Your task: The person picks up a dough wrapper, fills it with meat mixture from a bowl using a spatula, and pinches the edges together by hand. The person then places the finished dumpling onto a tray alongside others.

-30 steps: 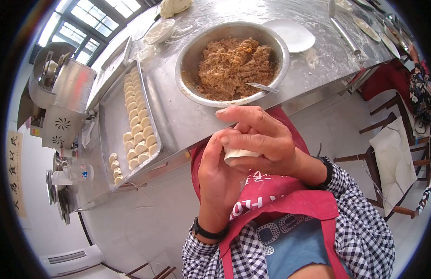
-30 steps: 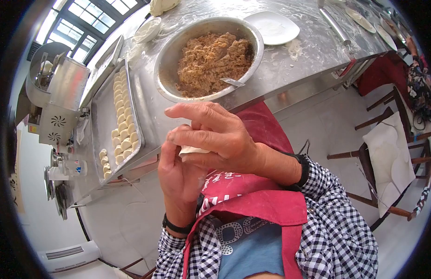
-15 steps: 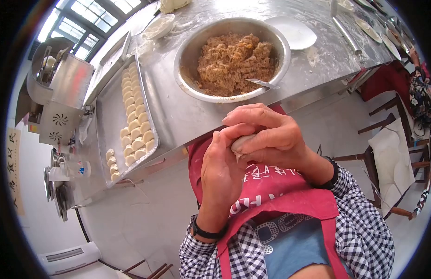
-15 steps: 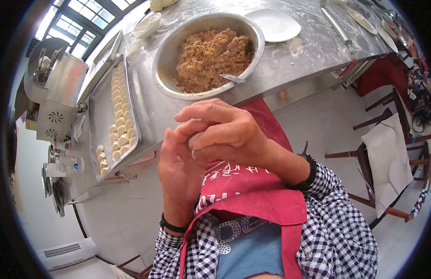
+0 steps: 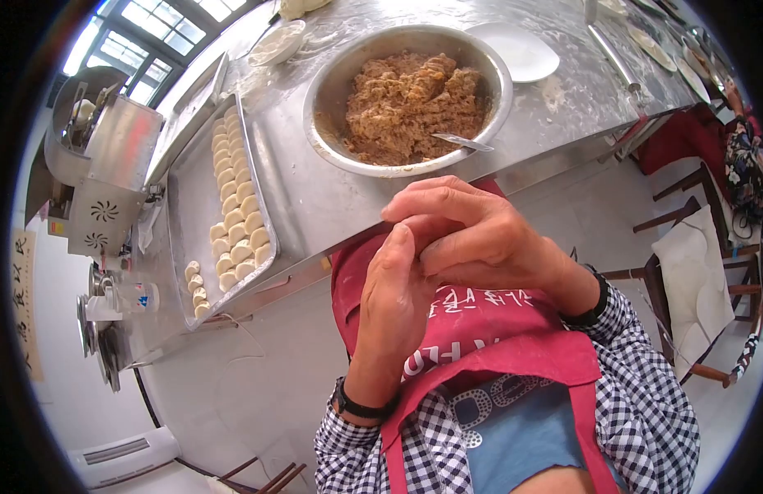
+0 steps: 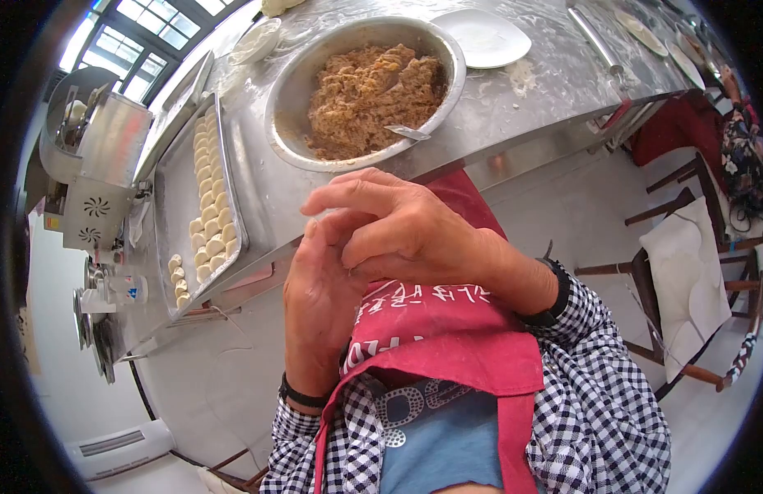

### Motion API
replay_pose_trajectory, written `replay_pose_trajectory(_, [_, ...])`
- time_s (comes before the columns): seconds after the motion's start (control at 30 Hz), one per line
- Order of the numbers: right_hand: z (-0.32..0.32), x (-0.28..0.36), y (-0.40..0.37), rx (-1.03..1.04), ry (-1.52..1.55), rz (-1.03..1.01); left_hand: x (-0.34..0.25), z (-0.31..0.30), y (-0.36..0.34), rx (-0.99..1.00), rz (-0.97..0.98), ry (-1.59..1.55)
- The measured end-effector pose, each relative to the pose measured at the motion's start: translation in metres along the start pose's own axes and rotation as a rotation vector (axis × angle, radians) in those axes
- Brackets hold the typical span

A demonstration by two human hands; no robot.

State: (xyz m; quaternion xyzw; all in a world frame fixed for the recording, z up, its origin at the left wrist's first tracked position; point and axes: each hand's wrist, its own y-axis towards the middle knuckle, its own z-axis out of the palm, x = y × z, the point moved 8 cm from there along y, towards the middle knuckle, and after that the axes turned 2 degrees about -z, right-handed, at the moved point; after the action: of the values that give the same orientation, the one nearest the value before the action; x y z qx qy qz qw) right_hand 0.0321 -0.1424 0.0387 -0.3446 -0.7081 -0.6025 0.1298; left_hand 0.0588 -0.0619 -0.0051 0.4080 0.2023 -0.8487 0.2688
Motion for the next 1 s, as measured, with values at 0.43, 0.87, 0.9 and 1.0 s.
replay_pose_trajectory(0.43, [0.004,-0.004,-0.001,0.09,-0.01,0.04,0.004,-0.002,0.002,0.005,-0.048,-0.036])
replay_pose_trajectory(0.87, [0.001,-0.008,-0.005,0.057,0.027,0.152,0.001,-0.008,0.005,-0.009,-0.036,-0.117])
replay_pose_trajectory(0.9, [-0.002,-0.01,-0.004,0.039,-0.01,0.18,0.0,-0.008,0.006,-0.009,-0.023,-0.152])
replay_pose_trajectory(1.0, [-0.006,-0.013,-0.004,-0.016,0.002,0.121,0.001,-0.012,0.012,-0.007,-0.017,-0.213])
